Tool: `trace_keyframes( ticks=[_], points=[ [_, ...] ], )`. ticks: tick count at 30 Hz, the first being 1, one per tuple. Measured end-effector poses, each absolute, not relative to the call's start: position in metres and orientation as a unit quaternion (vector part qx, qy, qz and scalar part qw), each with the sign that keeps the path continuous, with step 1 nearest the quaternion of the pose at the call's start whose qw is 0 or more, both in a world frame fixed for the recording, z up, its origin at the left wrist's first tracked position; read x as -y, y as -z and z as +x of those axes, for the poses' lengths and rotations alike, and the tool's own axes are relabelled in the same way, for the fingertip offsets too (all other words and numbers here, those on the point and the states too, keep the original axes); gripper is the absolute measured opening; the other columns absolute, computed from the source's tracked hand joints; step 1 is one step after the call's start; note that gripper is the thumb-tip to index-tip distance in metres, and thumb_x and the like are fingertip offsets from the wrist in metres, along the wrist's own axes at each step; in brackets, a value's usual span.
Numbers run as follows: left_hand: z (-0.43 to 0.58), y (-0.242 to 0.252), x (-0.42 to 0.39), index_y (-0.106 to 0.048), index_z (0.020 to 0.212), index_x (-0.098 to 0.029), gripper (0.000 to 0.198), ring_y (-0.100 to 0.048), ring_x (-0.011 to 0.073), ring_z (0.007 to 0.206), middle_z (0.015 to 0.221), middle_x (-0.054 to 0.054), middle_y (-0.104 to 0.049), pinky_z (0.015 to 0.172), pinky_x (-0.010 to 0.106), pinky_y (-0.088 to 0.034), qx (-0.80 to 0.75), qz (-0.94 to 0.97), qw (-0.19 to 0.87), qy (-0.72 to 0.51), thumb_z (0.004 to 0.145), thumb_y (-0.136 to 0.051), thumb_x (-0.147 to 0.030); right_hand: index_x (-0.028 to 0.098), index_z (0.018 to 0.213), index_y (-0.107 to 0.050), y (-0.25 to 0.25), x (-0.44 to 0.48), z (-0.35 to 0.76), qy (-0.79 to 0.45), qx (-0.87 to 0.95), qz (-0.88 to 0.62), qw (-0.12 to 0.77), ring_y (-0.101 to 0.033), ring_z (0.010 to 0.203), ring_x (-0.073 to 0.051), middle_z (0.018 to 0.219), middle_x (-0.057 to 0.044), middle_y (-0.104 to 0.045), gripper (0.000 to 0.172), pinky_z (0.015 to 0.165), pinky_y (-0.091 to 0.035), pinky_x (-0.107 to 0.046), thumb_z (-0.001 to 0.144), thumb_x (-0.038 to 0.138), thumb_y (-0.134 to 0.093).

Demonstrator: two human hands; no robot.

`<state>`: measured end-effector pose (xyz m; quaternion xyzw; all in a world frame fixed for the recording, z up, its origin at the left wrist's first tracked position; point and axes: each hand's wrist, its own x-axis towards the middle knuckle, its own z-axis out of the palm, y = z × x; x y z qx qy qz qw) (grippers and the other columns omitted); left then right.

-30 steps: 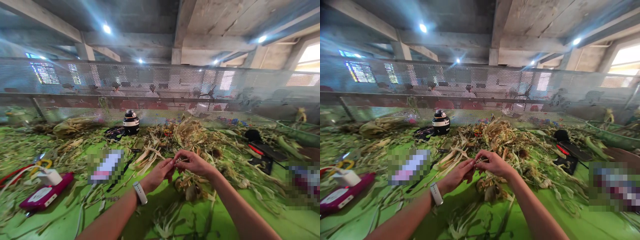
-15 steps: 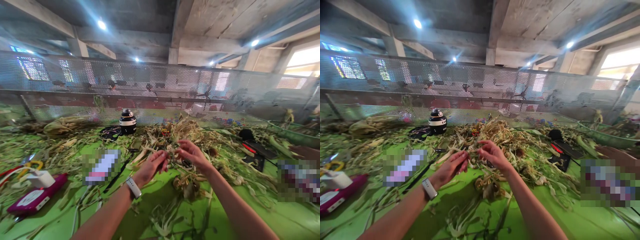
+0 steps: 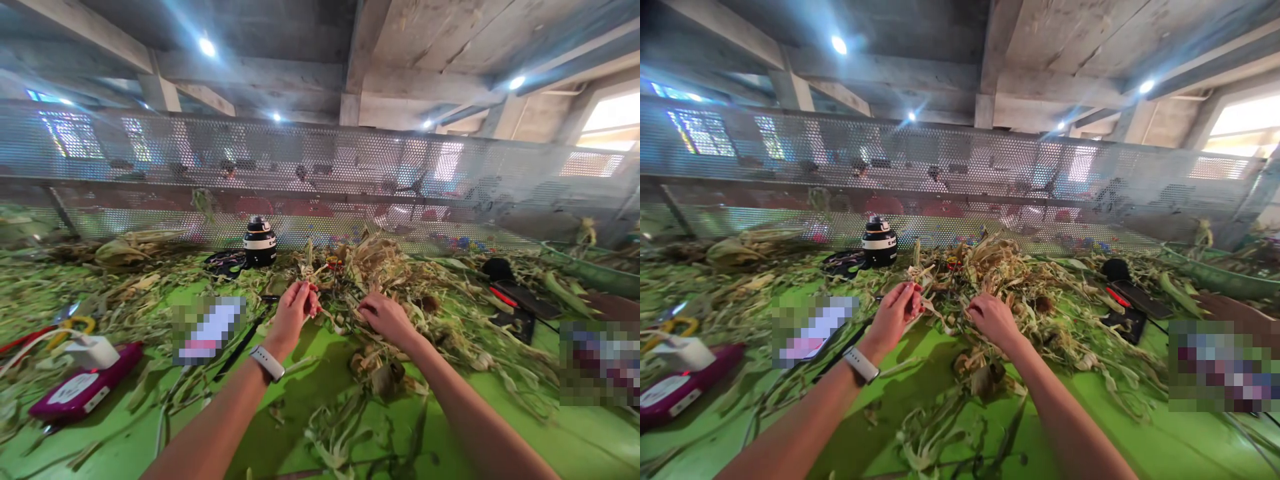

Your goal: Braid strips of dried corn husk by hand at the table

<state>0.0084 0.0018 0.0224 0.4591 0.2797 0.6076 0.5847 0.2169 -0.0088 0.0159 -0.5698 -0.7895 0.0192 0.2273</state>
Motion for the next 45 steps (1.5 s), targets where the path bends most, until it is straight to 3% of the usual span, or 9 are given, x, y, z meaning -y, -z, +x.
trace_keyframes(
  ticks=[14, 20, 24, 28, 33, 40, 45],
  points=[
    [0.001, -0.017, -0.018, -0.053, 0.074, -0.017, 0.028, -0.054, 0.0059, 0.053, 0.063, -0.005, -0.058, 0.056, 0.019, -0.046, -0.302, 0.385, 0.562, -0.667, 0.071, -0.064, -0.042, 0.019, 0.079, -0.065, -0.017, -0.009, 0.218, -0.024, 0.776, -0.568, 0.274, -0.059, 0.079, -0.016, 0.081, -0.004, -0.065, 0.015, 0.073, -0.042, -0.027, 0.083, 0.022, -0.051],
    [0.003, -0.014, -0.019, -0.052, 0.073, -0.017, 0.029, -0.052, 0.0071, 0.051, 0.059, -0.005, -0.056, 0.053, 0.02, -0.045, -0.321, 0.398, 0.552, -0.659, 0.072, -0.061, -0.045, 0.022, 0.087, -0.069, -0.047, -0.043, 0.189, -0.01, 0.793, -0.595, 0.132, -0.058, 0.09, -0.018, 0.094, -0.005, -0.066, 0.02, 0.075, -0.042, -0.026, 0.084, 0.025, -0.049],
    [0.002, -0.015, -0.02, -0.051, 0.072, -0.017, 0.03, -0.051, 0.0067, 0.049, 0.057, -0.005, -0.054, 0.052, 0.019, -0.044, -0.319, 0.406, 0.553, -0.654, 0.072, -0.06, -0.045, 0.02, 0.07, -0.07, -0.043, -0.067, 0.165, -0.029, 0.784, -0.615, 0.083, -0.059, 0.087, -0.023, 0.085, -0.009, -0.068, 0.016, 0.073, -0.042, -0.03, 0.075, 0.033, -0.061],
    [0.002, -0.015, -0.02, -0.05, 0.072, -0.017, 0.03, -0.051, 0.0065, 0.048, 0.056, -0.005, -0.054, 0.052, 0.019, -0.043, -0.319, 0.401, 0.558, -0.653, 0.073, -0.059, -0.045, 0.02, 0.054, -0.067, -0.031, -0.08, 0.156, -0.07, 0.771, -0.63, 0.071, -0.061, 0.082, -0.025, 0.071, -0.007, -0.069, 0.008, 0.074, -0.042, -0.033, 0.061, 0.02, -0.07],
    [0.004, -0.012, -0.02, -0.051, 0.073, -0.017, 0.034, -0.05, 0.0069, 0.048, 0.057, -0.006, -0.054, 0.052, 0.021, -0.044, -0.321, 0.388, 0.567, -0.652, 0.068, -0.062, -0.049, 0.018, 0.058, -0.065, -0.043, -0.084, 0.167, -0.14, 0.768, -0.611, 0.127, -0.06, 0.072, -0.019, 0.065, -0.003, -0.067, 0.007, 0.068, -0.043, -0.028, 0.064, 0.016, -0.064],
    [0.007, -0.002, -0.023, -0.051, 0.074, -0.017, 0.039, -0.057, 0.01, 0.054, 0.065, -0.002, -0.062, 0.062, 0.025, -0.047, -0.302, 0.368, 0.631, -0.612, 0.063, -0.068, -0.05, 0.015, 0.072, -0.057, -0.064, -0.067, 0.184, -0.258, 0.754, -0.553, 0.242, -0.055, 0.057, -0.011, 0.063, 0.001, -0.06, 0.026, 0.052, -0.04, -0.022, 0.074, 0.041, -0.054],
    [0.012, 0.002, -0.019, -0.052, 0.072, -0.019, 0.029, -0.065, 0.0185, 0.074, 0.076, 0.006, -0.067, 0.075, 0.032, -0.048, -0.268, 0.378, 0.69, -0.556, 0.068, -0.067, -0.044, 0.018, 0.071, -0.05, -0.047, -0.042, 0.18, -0.379, 0.706, -0.517, 0.302, -0.045, 0.043, -0.008, 0.052, 0.006, -0.049, 0.038, 0.041, -0.03, -0.019, 0.068, 0.055, -0.058]
  ],
)
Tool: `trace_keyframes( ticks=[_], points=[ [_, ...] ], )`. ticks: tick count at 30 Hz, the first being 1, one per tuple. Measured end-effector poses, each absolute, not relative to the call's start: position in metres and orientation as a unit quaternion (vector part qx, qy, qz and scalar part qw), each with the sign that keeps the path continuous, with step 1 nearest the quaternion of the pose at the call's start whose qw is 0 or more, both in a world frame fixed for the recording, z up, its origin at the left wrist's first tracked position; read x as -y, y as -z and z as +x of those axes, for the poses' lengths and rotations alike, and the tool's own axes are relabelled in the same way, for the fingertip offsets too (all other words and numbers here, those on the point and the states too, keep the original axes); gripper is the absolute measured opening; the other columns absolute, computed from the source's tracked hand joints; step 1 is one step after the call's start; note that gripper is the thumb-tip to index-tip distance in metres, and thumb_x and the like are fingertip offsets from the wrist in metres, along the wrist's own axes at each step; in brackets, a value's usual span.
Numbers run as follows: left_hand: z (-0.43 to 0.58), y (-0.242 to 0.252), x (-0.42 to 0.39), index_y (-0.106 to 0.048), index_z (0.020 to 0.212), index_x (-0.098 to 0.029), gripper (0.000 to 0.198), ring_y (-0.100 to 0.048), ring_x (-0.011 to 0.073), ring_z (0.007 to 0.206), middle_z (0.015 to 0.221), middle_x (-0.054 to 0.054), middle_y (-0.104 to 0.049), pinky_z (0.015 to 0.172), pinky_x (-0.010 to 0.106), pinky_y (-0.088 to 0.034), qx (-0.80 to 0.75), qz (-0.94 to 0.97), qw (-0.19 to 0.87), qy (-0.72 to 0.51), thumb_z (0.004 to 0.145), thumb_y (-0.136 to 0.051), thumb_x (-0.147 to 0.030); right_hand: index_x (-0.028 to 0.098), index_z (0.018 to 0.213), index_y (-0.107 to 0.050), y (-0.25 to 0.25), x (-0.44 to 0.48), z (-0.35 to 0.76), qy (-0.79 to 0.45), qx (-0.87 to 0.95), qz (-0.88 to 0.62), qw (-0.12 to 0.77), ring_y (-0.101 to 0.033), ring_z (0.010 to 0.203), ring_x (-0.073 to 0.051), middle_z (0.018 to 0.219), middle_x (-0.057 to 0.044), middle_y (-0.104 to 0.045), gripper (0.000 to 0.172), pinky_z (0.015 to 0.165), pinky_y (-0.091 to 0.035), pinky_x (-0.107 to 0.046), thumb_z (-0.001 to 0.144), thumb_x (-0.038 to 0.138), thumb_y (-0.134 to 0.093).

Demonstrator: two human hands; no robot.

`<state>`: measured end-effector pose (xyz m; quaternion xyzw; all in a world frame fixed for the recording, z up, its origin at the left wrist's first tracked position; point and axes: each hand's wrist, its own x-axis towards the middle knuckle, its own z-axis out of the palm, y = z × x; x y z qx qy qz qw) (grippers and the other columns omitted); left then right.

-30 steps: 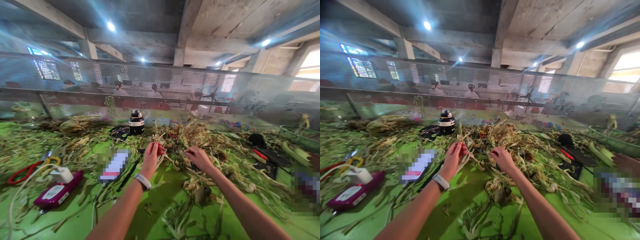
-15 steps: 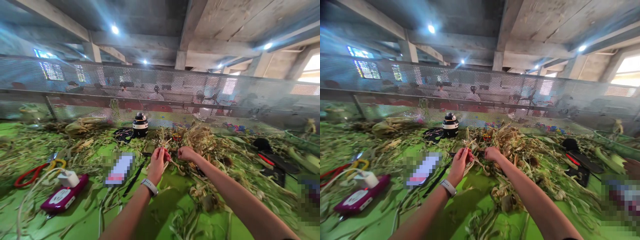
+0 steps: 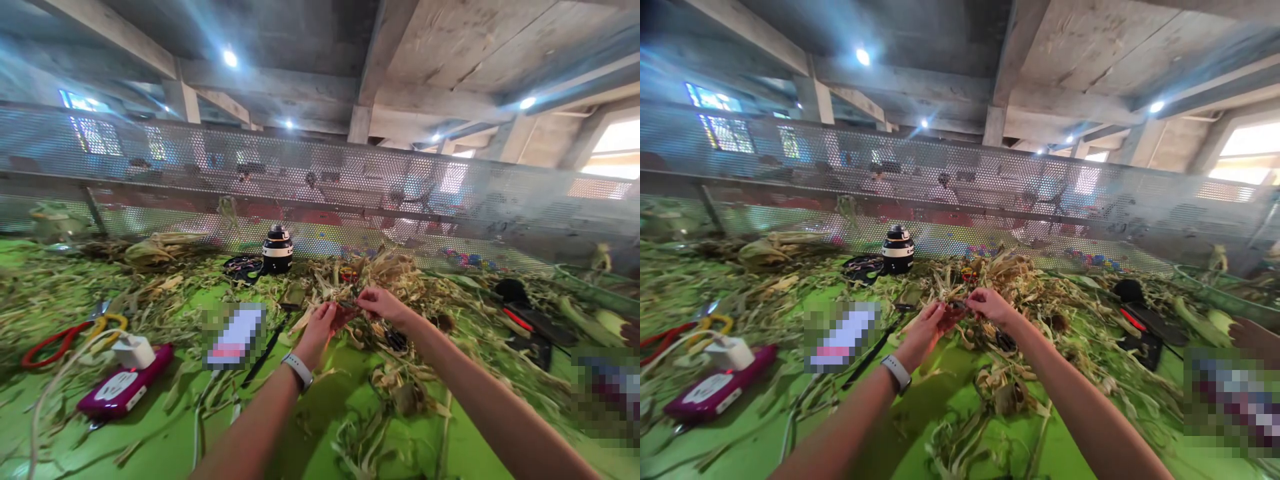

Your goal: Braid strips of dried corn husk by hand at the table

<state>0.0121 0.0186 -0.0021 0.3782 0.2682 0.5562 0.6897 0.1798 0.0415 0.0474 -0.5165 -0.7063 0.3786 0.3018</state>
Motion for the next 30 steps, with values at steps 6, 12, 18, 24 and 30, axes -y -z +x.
trace_keyframes(
  ticks=[6, 12, 18, 24, 30],
  points=[
    [0.012, 0.003, -0.014, -0.057, 0.073, -0.019, 0.017, -0.063, 0.016, 0.076, 0.078, 0.003, -0.067, 0.075, 0.031, -0.048, -0.274, 0.338, 0.748, -0.502, 0.069, -0.068, -0.03, 0.017, 0.068, -0.051, -0.022, -0.012, 0.173, -0.354, 0.728, -0.474, 0.347, -0.043, 0.051, -0.008, 0.06, 0.004, -0.048, 0.028, 0.047, -0.037, -0.021, 0.071, 0.044, -0.059],
    [0.014, 0.011, -0.022, -0.063, 0.064, -0.017, 0.013, -0.06, 0.0132, 0.065, 0.067, 0.002, -0.066, 0.068, 0.026, -0.047, -0.288, 0.326, 0.73, -0.527, 0.064, -0.073, -0.025, 0.019, 0.088, -0.051, -0.011, 0.001, 0.176, -0.34, 0.71, -0.476, 0.392, -0.047, 0.053, -0.01, 0.066, 0.003, -0.05, 0.021, 0.047, -0.04, -0.021, 0.075, 0.035, -0.055],
    [0.014, 0.007, -0.021, -0.064, 0.061, -0.015, 0.012, -0.06, 0.0129, 0.063, 0.065, 0.004, -0.067, 0.07, 0.026, -0.047, -0.322, 0.303, 0.714, -0.543, 0.071, -0.068, -0.019, 0.021, 0.096, -0.048, -0.005, 0.0, 0.184, -0.302, 0.642, -0.495, 0.501, -0.045, 0.042, -0.009, 0.063, 0.006, -0.046, 0.025, 0.04, -0.039, -0.021, 0.077, 0.037, -0.052],
    [0.001, -0.01, -0.022, -0.064, 0.067, -0.013, 0.016, -0.062, 0.0109, 0.063, 0.067, 0.003, -0.067, 0.072, 0.025, -0.05, -0.236, 0.19, 0.742, -0.598, 0.08, -0.056, -0.01, 0.021, 0.093, -0.047, -0.012, 0.002, 0.213, -0.184, 0.577, -0.548, 0.576, -0.047, 0.047, -0.014, 0.065, 0.001, -0.052, 0.026, 0.043, -0.041, -0.026, 0.076, 0.04, -0.05],
    [-0.015, -0.031, -0.02, -0.062, 0.073, -0.011, 0.02, -0.061, 0.0063, 0.06, 0.072, 0.002, -0.065, 0.07, 0.022, -0.053, -0.13, 0.131, 0.776, -0.604, 0.086, -0.047, -0.008, 0.018, 0.09, -0.05, -0.008, 0.007, 0.27, -0.043, 0.556, -0.613, 0.56, -0.054, 0.058, -0.016, 0.066, -0.002, -0.057, 0.027, 0.055, -0.044, -0.028, 0.075, 0.04, -0.048]
  ],
)
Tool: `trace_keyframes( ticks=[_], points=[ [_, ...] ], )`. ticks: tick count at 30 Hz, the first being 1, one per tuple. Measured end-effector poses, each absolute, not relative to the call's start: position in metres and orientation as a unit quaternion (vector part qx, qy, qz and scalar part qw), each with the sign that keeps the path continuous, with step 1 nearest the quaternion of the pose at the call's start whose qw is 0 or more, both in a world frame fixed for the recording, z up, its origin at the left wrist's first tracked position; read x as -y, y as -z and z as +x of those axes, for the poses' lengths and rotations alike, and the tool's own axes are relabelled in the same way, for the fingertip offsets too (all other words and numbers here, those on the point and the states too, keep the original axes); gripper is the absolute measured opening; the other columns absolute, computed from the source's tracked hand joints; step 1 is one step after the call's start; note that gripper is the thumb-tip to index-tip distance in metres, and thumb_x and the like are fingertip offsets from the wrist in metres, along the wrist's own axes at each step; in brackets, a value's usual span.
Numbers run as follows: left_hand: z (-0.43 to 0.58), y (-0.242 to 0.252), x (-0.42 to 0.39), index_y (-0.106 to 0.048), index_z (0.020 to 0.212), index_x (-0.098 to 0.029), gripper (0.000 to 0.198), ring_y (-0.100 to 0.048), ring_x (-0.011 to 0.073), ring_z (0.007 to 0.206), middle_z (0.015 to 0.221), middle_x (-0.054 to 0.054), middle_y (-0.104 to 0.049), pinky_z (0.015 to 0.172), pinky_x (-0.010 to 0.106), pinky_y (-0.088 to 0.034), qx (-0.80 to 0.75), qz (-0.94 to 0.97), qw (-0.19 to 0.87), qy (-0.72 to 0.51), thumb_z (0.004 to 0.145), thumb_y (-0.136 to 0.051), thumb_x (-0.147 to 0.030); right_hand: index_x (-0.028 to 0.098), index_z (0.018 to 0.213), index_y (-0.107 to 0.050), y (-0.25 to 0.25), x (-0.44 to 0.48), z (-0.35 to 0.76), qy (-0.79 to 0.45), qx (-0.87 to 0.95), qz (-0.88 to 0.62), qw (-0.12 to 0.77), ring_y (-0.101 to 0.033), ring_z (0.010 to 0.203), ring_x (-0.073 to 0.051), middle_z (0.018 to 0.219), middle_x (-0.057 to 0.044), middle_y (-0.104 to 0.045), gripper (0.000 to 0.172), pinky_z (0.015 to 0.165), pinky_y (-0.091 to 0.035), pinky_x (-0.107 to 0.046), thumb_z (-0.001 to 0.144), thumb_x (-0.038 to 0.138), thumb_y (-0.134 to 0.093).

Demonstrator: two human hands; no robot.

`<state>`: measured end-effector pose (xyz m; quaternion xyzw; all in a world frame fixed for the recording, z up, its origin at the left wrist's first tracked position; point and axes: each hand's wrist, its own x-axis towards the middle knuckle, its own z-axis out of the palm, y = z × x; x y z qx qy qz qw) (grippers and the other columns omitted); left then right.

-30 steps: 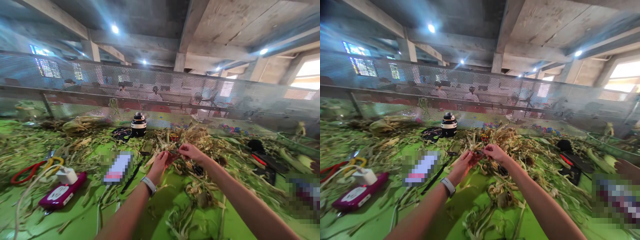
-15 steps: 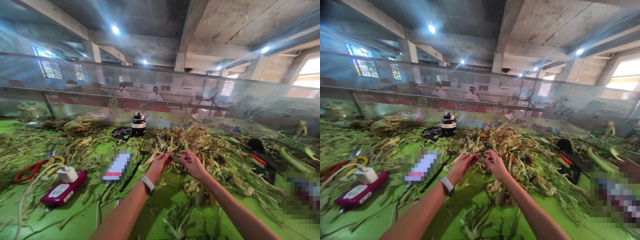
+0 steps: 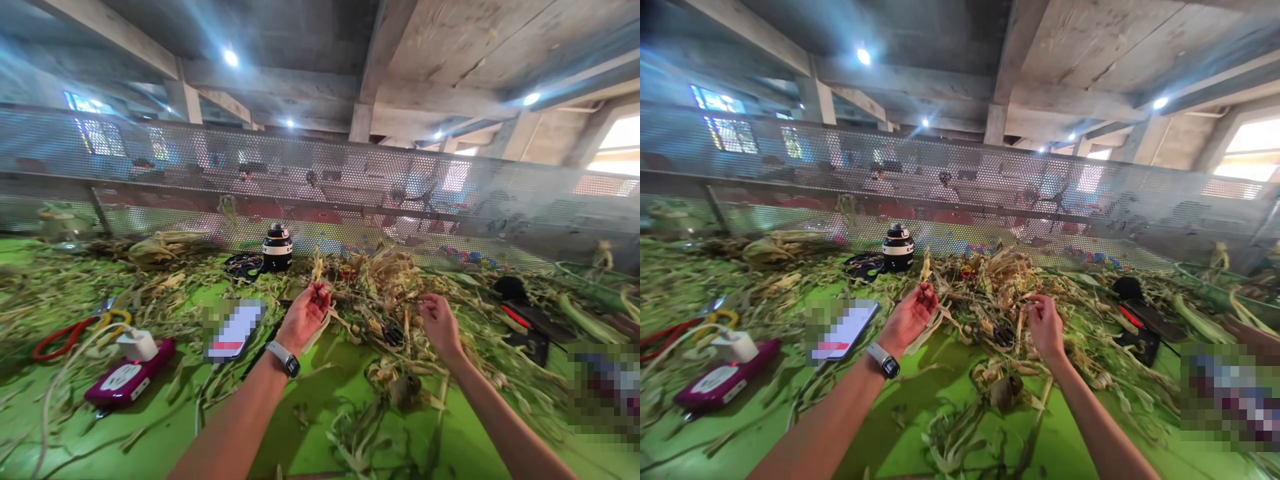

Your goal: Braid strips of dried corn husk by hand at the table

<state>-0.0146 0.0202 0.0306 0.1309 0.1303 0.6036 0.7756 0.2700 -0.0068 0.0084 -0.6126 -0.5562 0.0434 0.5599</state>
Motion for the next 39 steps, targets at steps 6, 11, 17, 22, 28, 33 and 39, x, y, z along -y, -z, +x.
trace_keyframes(
  ticks=[6, 11, 17, 22, 28, 33, 39],
  points=[
    [-0.016, -0.035, -0.01, -0.059, 0.076, -0.009, 0.024, -0.055, 0.0029, 0.053, 0.073, 0.003, -0.061, 0.062, 0.017, -0.054, -0.038, 0.119, 0.833, -0.539, 0.09, -0.039, -0.009, 0.018, 0.089, -0.051, -0.004, 0.015, 0.29, -0.008, 0.566, -0.643, 0.517, -0.059, 0.065, -0.019, 0.073, -0.006, -0.062, 0.027, 0.063, -0.046, -0.03, 0.075, 0.04, -0.046],
    [-0.026, -0.043, -0.009, -0.057, 0.08, -0.009, 0.032, -0.055, 0.0011, 0.052, 0.074, 0.004, -0.058, 0.051, 0.009, -0.05, 0.017, 0.088, 0.844, -0.529, 0.094, -0.028, -0.014, 0.018, 0.091, -0.054, -0.006, 0.021, 0.3, 0.083, 0.563, -0.704, 0.424, -0.059, 0.075, -0.021, 0.083, -0.009, -0.064, 0.024, 0.068, -0.045, -0.032, 0.079, 0.03, -0.037],
    [-0.034, -0.047, -0.018, -0.056, 0.081, -0.007, 0.037, -0.059, 0.0033, 0.059, 0.076, 0.007, -0.059, 0.059, 0.011, -0.054, 0.016, 0.045, 0.824, -0.565, 0.095, -0.024, -0.016, 0.016, 0.101, -0.056, -0.009, 0.034, 0.327, 0.136, 0.52, -0.804, 0.256, -0.06, 0.074, -0.02, 0.1, -0.012, -0.062, 0.028, 0.059, -0.041, -0.029, 0.088, 0.024, -0.032],
    [-0.041, -0.05, -0.022, -0.056, 0.081, -0.008, 0.035, -0.059, 0.0035, 0.06, 0.075, 0.007, -0.059, 0.06, 0.012, -0.055, 0.022, 0.039, 0.805, -0.592, 0.095, -0.024, -0.013, 0.014, 0.108, -0.052, -0.015, 0.042, 0.331, 0.146, 0.521, -0.831, 0.126, -0.062, 0.071, -0.019, 0.108, -0.013, -0.06, 0.029, 0.055, -0.038, -0.028, 0.089, 0.015, -0.03],
    [-0.046, -0.054, -0.022, -0.055, 0.08, -0.008, 0.035, -0.059, 0.0034, 0.059, 0.073, 0.006, -0.058, 0.057, 0.011, -0.054, 0.013, 0.035, 0.786, -0.617, 0.094, -0.023, -0.009, 0.016, 0.105, -0.053, -0.021, 0.042, 0.327, 0.164, 0.527, -0.832, 0.05, -0.063, 0.07, -0.018, 0.106, -0.012, -0.059, 0.027, 0.053, -0.036, -0.026, 0.088, 0.011, -0.032],
    [-0.05, -0.056, -0.025, -0.056, 0.079, -0.008, 0.035, -0.059, 0.0036, 0.059, 0.071, 0.005, -0.059, 0.058, 0.012, -0.054, 0.003, 0.046, 0.758, -0.651, 0.093, -0.023, -0.007, 0.015, 0.102, -0.054, -0.021, 0.044, 0.333, 0.161, 0.524, -0.836, 0.032, -0.063, 0.07, -0.021, 0.099, -0.014, -0.06, 0.028, 0.055, -0.038, -0.029, 0.083, 0.007, -0.035],
    [-0.043, -0.051, -0.025, -0.058, 0.072, -0.008, 0.032, -0.059, 0.0032, 0.058, 0.072, 0.005, -0.061, 0.059, 0.01, -0.052, -0.058, 0.084, 0.759, -0.643, 0.09, -0.032, -0.005, 0.018, 0.082, -0.057, -0.026, 0.042, 0.336, 0.116, 0.518, -0.841, 0.11, -0.062, 0.065, -0.024, 0.087, -0.013, -0.062, 0.019, 0.054, -0.038, -0.033, 0.078, 0.009, -0.041]
  ],
)
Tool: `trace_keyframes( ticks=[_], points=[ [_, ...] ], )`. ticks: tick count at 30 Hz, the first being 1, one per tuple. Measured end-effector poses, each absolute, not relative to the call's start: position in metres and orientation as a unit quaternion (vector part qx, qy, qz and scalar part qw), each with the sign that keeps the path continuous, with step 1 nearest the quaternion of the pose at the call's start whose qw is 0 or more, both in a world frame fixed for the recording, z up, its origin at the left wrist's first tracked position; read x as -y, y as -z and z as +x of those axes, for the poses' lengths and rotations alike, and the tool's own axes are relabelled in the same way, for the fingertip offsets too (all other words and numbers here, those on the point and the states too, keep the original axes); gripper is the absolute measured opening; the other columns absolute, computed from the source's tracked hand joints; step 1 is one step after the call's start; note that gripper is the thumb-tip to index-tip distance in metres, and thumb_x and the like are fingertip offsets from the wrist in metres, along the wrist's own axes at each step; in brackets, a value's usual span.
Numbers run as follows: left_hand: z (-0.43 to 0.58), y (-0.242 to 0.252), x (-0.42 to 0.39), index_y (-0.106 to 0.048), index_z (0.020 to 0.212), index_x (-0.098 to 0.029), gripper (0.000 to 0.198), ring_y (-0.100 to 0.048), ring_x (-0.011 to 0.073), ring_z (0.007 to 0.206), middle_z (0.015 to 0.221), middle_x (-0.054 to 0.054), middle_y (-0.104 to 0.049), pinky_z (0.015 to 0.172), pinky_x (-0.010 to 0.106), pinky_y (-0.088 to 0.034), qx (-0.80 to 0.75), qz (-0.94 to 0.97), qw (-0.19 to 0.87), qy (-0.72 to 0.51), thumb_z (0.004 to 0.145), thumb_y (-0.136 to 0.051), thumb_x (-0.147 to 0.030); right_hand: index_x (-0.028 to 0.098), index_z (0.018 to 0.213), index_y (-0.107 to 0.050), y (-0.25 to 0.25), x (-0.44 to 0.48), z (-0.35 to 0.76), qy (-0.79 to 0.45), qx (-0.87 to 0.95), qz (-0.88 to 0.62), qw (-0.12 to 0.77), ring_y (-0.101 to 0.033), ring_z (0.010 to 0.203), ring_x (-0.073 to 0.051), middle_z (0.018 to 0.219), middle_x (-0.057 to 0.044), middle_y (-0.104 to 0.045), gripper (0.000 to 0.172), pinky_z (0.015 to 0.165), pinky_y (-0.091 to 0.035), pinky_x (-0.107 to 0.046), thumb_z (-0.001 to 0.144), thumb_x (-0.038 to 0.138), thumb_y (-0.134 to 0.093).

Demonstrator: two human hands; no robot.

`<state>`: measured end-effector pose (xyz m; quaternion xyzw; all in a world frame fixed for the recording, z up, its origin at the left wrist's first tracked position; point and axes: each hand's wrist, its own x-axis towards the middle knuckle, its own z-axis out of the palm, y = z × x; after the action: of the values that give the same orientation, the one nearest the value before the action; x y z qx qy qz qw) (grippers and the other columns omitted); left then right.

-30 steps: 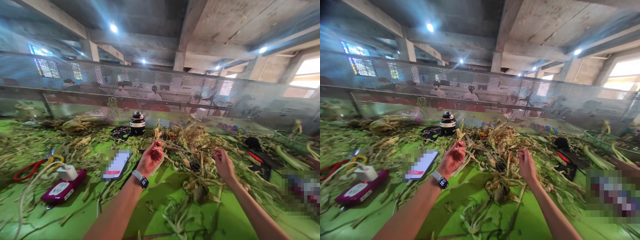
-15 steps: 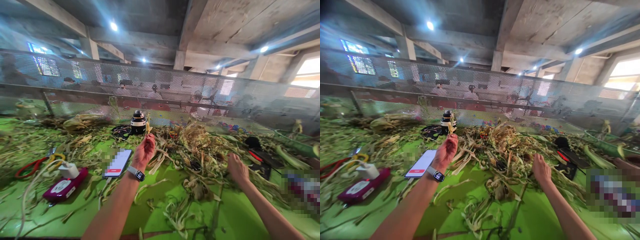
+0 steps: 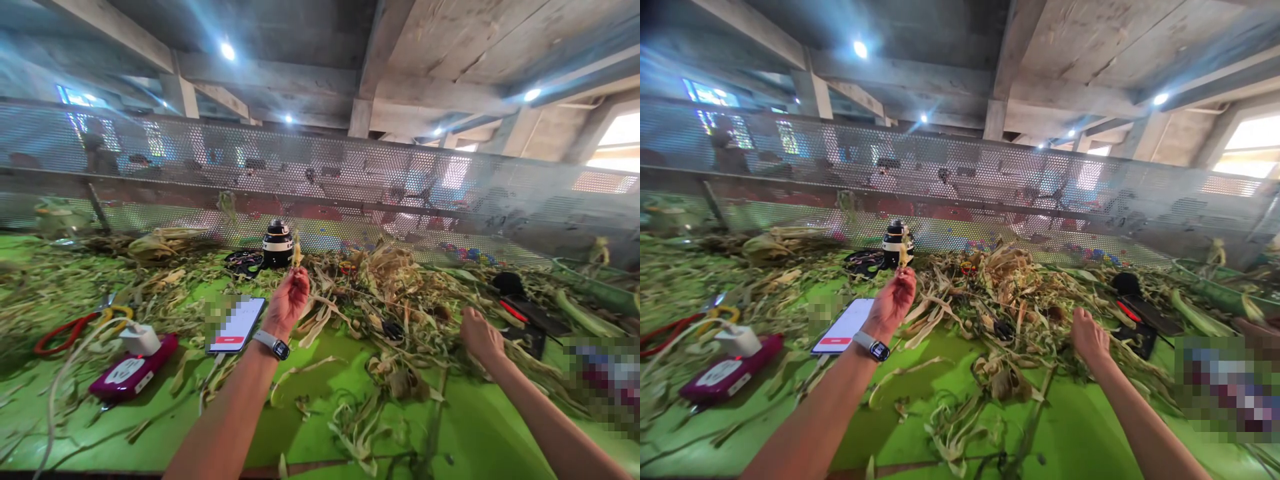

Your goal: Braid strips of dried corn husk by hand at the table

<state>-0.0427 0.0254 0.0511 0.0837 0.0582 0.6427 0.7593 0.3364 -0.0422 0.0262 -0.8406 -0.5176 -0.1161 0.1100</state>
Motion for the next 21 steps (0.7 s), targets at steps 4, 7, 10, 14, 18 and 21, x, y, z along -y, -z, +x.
trace_keyframes(
  ticks=[4, 7, 10, 14, 18, 21],
  points=[
    [-0.022, -0.043, -0.017, -0.062, 0.071, -0.007, 0.02, -0.061, 0.0055, 0.056, 0.071, 0.007, -0.065, 0.058, 0.013, -0.053, -0.12, 0.183, 0.773, -0.596, 0.084, -0.047, -0.003, 0.019, 0.076, -0.058, -0.041, 0.038, 0.315, 0.065, 0.531, -0.799, 0.274, -0.06, 0.074, -0.03, 0.092, -0.017, -0.058, 0.01, 0.058, -0.041, -0.04, 0.079, 0.022, -0.049],
    [-0.006, -0.036, -0.01, -0.063, 0.07, -0.007, 0.014, -0.062, 0.0071, 0.056, 0.069, 0.006, -0.067, 0.06, 0.016, -0.054, -0.153, 0.226, 0.77, -0.576, 0.08, -0.055, -0.003, 0.021, 0.088, -0.059, -0.054, 0.03, 0.271, -0.012, 0.597, -0.734, 0.325, -0.061, 0.075, -0.023, 0.103, -0.012, -0.058, 0.015, 0.06, -0.045, -0.035, 0.082, 0.029, -0.048],
    [0.003, -0.027, -0.007, -0.065, 0.07, -0.009, 0.008, -0.062, 0.0073, 0.057, 0.069, 0.004, -0.067, 0.061, 0.017, -0.053, -0.162, 0.256, 0.771, -0.56, 0.077, -0.061, -0.007, 0.021, 0.097, -0.058, -0.061, 0.023, 0.212, -0.189, 0.666, -0.629, 0.353, -0.061, 0.058, -0.013, 0.096, -0.006, -0.063, 0.024, 0.048, -0.047, -0.026, 0.082, 0.038, -0.051],
    [0.006, -0.02, -0.007, -0.067, 0.072, -0.008, 0.003, -0.063, 0.0077, 0.059, 0.071, 0.005, -0.069, 0.062, 0.017, -0.052, -0.157, 0.284, 0.767, -0.554, 0.074, -0.066, -0.009, 0.017, 0.102, -0.053, -0.057, 0.017, 0.159, -0.487, 0.624, -0.498, 0.354, -0.058, 0.049, -0.008, 0.098, -0.006, -0.063, 0.039, 0.039, -0.041, -0.019, 0.074, 0.043, -0.062],
    [0.006, -0.021, -0.008, -0.067, 0.07, -0.008, 0.004, -0.062, 0.0076, 0.055, 0.069, 0.005, -0.069, 0.056, 0.016, -0.05, -0.196, 0.267, 0.756, -0.565, 0.073, -0.065, -0.007, 0.014, 0.085, -0.057, -0.044, 0.011, 0.152, -0.536, 0.615, -0.466, 0.342, -0.045, 0.038, -0.005, 0.055, 0.005, -0.055, 0.045, 0.037, -0.035, -0.017, 0.068, 0.055, -0.065],
    [0.007, -0.021, -0.009, -0.067, 0.07, -0.008, 0.006, -0.061, 0.0077, 0.054, 0.068, 0.006, -0.068, 0.052, 0.016, -0.049, -0.209, 0.257, 0.752, -0.569, 0.075, -0.063, -0.005, 0.015, 0.08, -0.058, -0.035, 0.006, 0.158, -0.522, 0.614, -0.455, 0.379, -0.037, 0.037, -0.003, 0.045, 0.01, -0.044, 0.047, 0.037, -0.033, -0.016, 0.061, 0.057, -0.069]
  ],
)
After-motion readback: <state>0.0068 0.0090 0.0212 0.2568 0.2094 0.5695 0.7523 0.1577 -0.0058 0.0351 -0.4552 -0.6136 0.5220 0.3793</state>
